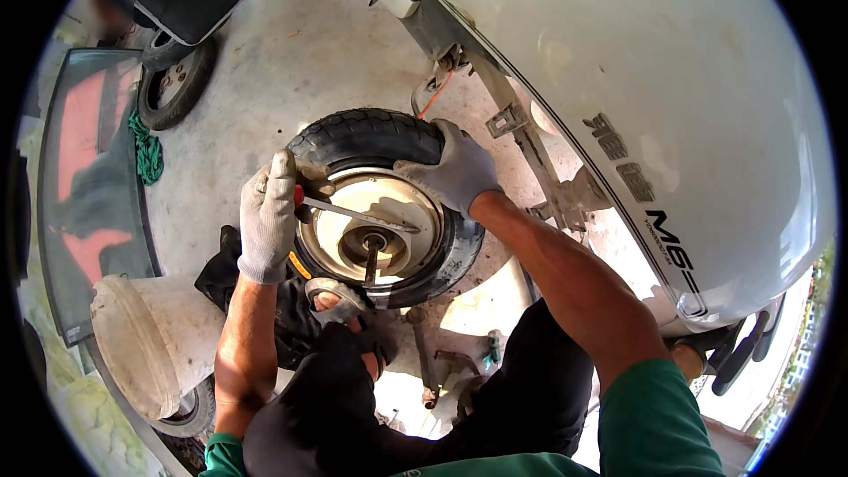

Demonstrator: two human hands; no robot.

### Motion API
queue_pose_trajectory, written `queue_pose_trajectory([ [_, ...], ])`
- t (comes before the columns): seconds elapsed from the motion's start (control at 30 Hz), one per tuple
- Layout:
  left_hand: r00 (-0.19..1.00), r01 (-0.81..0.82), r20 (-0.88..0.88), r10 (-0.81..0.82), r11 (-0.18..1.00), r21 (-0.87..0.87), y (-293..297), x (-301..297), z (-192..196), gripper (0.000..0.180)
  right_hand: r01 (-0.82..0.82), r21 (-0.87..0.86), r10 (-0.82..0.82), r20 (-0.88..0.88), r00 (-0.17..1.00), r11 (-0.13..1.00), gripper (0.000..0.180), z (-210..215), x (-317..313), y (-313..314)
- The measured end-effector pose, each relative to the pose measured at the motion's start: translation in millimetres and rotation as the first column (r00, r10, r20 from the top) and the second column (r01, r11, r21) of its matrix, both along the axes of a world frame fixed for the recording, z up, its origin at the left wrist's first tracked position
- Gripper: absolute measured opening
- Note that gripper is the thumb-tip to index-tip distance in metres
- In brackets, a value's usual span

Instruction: The person uses a tire iron to pry the tire bead off the rim of a scooter wheel. They repeatedly insert the tool between the tire and rim, lever the bead over the edge, and rotate the wheel to work around the circumference.

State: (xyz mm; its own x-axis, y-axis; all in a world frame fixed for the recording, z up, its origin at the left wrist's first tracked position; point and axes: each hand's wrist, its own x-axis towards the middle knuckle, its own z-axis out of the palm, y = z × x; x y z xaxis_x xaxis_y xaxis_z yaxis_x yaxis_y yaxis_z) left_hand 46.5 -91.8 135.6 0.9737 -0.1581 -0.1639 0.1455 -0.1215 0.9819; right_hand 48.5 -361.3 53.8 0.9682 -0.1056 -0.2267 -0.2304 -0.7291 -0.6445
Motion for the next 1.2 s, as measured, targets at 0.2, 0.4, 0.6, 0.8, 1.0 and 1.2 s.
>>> queue_pose_trajectory([
  [0.2, 0.957, -0.212, -0.208, 0.201, 0.977, -0.033, 8, 17, -34, 0.067, -0.004, 0.004, 0.004, 0.012, 1.0, 1.0, 0.104, -5, 2, 2],
  [0.4, 0.883, -0.34, -0.403, 0.24, 0.919, -0.199, 10, 7, -78, 0.063, -0.016, -0.015, 0.017, 0.026, 1.0, 1.0, 0.102, -5, 3, 2],
  [0.6, 0.812, -0.492, -0.498, 0.305, 0.817, -0.301, 6, -12, -92, 0.066, -0.026, -0.002, 0.026, 0.014, 1.0, 1.0, 0.102, -5, 2, 0],
  [0.8, 0.79, -0.503, -0.548, 0.274, 0.8, -0.326, 4, -24, -84, 0.066, -0.02, 0.003, 0.02, 0.013, 1.0, 1.0, 0.102, -6, 1, -2],
  [1.0, 0.822, -0.465, -0.502, 0.269, 0.826, -0.318, -1, -23, -87, 0.06, -0.022, 0.02, 0.022, 0.028, 0.999, 1.0, 0.101, -5, 1, 0],
  [1.2, 0.904, -0.365, -0.318, 0.286, 0.903, -0.226, -14, -35, -68, 0.053, -0.018, 0.014, 0.018, -0.001, 1.0, 1.0, 0.102, -2, 1, -1],
])
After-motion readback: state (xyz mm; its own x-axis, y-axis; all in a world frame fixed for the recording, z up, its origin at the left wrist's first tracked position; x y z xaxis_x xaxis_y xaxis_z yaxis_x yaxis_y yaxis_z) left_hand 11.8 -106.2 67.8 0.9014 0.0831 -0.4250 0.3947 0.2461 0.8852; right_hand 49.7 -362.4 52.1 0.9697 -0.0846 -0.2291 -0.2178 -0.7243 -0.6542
